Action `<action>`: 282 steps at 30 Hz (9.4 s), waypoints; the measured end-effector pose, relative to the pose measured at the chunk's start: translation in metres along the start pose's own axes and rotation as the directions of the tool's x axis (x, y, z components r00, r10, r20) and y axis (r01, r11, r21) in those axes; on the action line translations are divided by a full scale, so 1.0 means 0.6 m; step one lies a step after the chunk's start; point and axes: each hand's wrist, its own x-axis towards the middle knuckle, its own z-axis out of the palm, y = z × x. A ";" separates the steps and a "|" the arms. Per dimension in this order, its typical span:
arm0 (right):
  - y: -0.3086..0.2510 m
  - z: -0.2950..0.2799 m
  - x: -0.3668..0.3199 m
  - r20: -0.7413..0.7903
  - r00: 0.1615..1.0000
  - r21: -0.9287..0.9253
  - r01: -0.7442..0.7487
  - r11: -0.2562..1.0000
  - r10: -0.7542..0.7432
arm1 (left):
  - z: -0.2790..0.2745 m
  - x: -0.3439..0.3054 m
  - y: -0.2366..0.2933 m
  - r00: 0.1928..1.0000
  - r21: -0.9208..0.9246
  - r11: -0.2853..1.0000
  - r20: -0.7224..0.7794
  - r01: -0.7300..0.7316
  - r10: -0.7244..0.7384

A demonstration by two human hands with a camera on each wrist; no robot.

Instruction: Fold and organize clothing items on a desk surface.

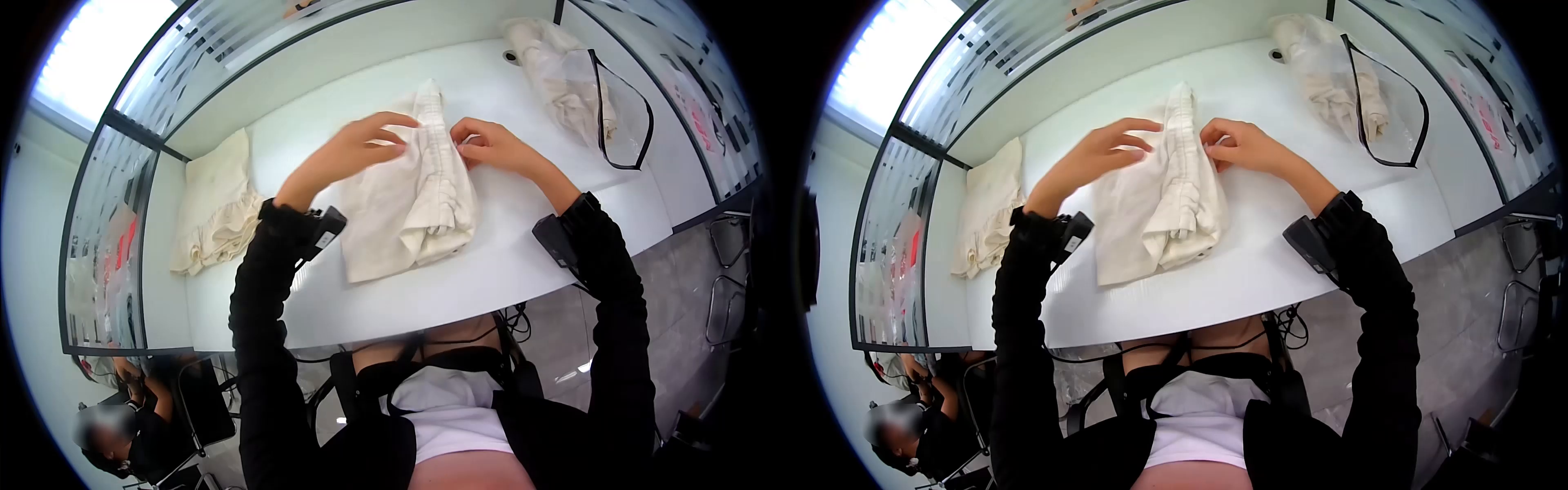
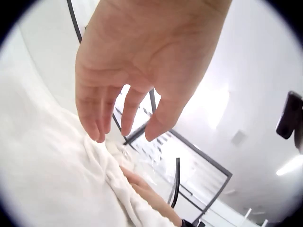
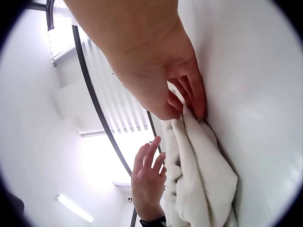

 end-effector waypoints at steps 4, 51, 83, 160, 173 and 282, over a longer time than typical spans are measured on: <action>-0.012 0.009 -0.003 -0.232 0.972 -0.132 -0.051 0.990 0.019 | -0.043 -0.068 -0.067 0.961 -0.031 0.980 -0.190 0.196 -0.199; -0.030 0.082 0.014 0.121 0.992 0.084 0.014 0.996 -0.024 | 0.004 -0.130 -0.173 0.942 -0.765 0.639 -0.153 0.079 -0.300; -0.049 0.085 0.014 0.070 0.994 0.060 0.082 0.995 -0.086 | -0.021 -0.130 -0.187 0.866 -0.676 0.664 -0.494 -0.321 -0.084; -0.058 0.034 -0.013 0.256 0.967 -0.260 0.051 0.964 0.018 | -0.125 -0.187 -0.146 0.956 0.530 0.825 -0.290 0.198 -0.044; -0.010 -0.032 0.008 -0.452 0.892 0.204 0.102 0.974 0.001 | -0.150 -0.206 -0.125 0.951 0.465 0.865 -0.307 0.188 -0.042; -0.082 0.140 -0.081 0.864 0.487 0.183 -0.072 0.980 -0.126 | 0.100 -0.129 -0.011 0.881 0.375 0.799 0.147 -0.471 0.451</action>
